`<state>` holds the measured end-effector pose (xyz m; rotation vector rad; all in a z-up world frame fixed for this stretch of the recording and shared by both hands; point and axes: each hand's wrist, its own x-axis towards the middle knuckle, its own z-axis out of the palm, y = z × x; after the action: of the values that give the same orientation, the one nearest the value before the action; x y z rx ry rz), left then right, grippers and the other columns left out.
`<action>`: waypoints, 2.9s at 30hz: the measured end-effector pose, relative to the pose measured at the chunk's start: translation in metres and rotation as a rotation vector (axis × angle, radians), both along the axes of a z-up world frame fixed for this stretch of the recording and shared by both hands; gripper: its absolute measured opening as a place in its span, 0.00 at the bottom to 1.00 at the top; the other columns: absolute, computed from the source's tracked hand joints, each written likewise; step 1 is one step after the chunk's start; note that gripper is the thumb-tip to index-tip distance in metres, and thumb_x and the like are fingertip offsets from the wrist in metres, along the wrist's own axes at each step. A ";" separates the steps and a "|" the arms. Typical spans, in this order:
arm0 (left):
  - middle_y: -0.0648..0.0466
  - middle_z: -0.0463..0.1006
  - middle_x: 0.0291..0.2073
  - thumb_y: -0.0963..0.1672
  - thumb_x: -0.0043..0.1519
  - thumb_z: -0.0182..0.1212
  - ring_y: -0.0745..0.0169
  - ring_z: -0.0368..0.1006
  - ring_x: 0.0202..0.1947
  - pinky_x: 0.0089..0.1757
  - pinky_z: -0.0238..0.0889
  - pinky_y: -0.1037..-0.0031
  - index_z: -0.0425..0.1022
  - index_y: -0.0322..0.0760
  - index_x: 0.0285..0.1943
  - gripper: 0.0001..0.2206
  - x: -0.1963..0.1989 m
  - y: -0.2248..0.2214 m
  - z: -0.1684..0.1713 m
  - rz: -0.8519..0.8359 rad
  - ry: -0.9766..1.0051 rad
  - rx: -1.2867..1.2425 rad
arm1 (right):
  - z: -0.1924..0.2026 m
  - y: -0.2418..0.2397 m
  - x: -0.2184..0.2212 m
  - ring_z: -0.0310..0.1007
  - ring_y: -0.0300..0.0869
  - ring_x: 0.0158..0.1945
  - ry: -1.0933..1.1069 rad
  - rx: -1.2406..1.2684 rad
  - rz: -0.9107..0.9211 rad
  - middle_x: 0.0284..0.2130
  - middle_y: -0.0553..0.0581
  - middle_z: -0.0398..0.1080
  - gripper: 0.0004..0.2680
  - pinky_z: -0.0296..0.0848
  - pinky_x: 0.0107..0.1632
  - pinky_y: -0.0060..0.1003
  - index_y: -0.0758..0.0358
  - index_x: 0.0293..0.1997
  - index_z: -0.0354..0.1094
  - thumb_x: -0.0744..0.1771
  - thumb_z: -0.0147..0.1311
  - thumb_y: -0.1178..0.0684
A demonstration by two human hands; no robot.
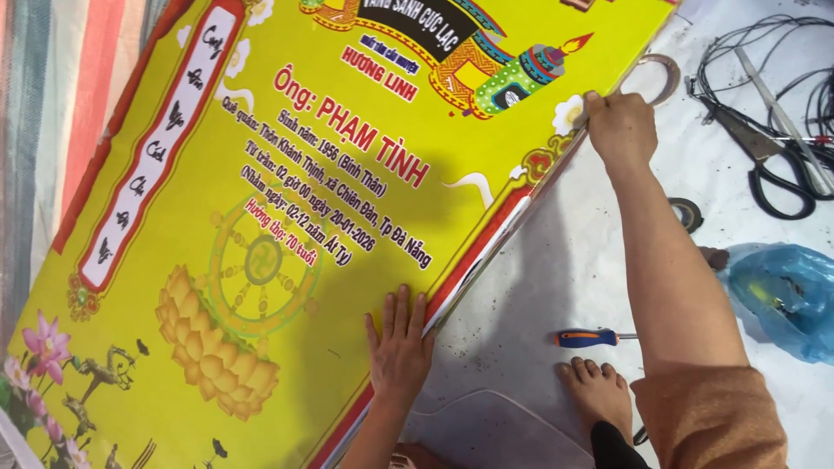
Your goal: Assembling a large printed banner into a metal frame by tucking the edges into a groove using a screwdriver.
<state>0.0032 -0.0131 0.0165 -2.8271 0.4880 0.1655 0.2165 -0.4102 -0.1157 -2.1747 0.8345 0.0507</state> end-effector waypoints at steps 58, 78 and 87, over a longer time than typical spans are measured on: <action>0.58 0.47 0.80 0.55 0.57 0.58 0.56 0.40 0.79 0.67 0.35 0.40 0.53 0.57 0.78 0.37 -0.009 0.016 -0.024 -0.027 -0.008 0.039 | -0.041 -0.079 0.058 0.70 0.41 0.23 0.092 -0.167 -0.022 0.24 0.54 0.74 0.19 0.69 0.32 0.43 0.61 0.38 0.80 0.79 0.53 0.39; 0.52 0.46 0.80 0.54 0.61 0.52 0.48 0.38 0.79 0.67 0.33 0.39 0.48 0.47 0.80 0.37 -0.002 0.012 -0.007 -0.069 -0.075 -0.036 | -0.109 0.029 -0.265 0.75 0.48 0.40 0.504 -0.466 0.886 0.45 0.58 0.70 0.16 0.80 0.36 0.40 0.54 0.56 0.62 0.67 0.50 0.40; 0.54 0.48 0.79 0.51 0.64 0.59 0.50 0.36 0.78 0.67 0.16 0.43 0.42 0.52 0.82 0.38 -0.046 0.050 0.009 0.093 -0.036 -0.335 | -0.140 0.049 -0.361 0.73 0.48 0.53 0.448 -0.598 1.077 0.47 0.49 0.69 0.13 0.82 0.49 0.42 0.39 0.56 0.63 0.66 0.53 0.38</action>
<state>-0.0427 0.0372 0.0256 -3.1759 0.4096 0.0545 -0.1449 -0.3616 -0.2558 -2.9929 -0.2543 0.9477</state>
